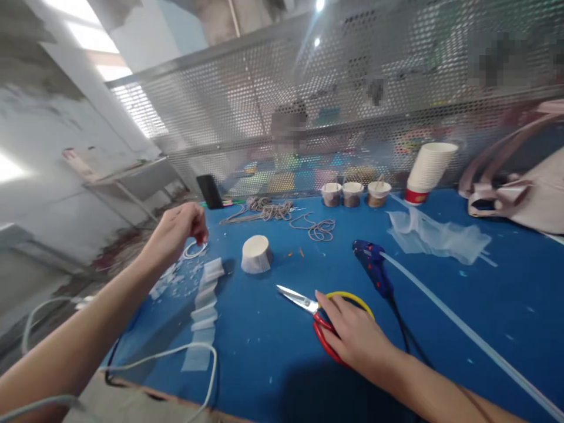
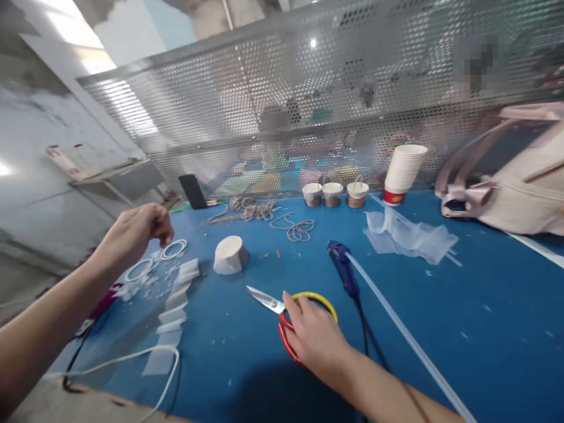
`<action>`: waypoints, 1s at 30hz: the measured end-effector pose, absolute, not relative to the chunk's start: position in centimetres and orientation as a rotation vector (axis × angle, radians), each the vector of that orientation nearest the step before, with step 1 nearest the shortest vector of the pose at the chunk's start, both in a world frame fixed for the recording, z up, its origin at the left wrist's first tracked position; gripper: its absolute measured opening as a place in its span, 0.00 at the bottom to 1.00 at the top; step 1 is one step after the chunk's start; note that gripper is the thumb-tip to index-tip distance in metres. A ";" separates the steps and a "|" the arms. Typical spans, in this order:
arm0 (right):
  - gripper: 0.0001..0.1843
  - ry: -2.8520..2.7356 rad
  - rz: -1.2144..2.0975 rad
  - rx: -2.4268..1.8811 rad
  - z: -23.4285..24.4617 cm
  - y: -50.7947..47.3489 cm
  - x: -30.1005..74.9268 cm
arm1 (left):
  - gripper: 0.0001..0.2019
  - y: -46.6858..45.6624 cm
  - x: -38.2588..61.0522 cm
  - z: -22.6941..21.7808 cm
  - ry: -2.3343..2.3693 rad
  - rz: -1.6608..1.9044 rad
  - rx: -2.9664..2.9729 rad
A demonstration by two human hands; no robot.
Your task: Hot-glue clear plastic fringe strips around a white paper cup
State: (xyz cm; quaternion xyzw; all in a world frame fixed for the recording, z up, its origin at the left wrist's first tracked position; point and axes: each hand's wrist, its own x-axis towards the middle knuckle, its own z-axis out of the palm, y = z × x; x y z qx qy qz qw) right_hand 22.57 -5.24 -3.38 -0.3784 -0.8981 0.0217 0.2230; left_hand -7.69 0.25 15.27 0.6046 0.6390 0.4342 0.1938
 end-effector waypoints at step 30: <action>0.24 -2.454 0.027 -1.173 -3.5 -4.3 24.4 | 0.16 -1.8 -8.3 3.8 2.078 0.791 2.307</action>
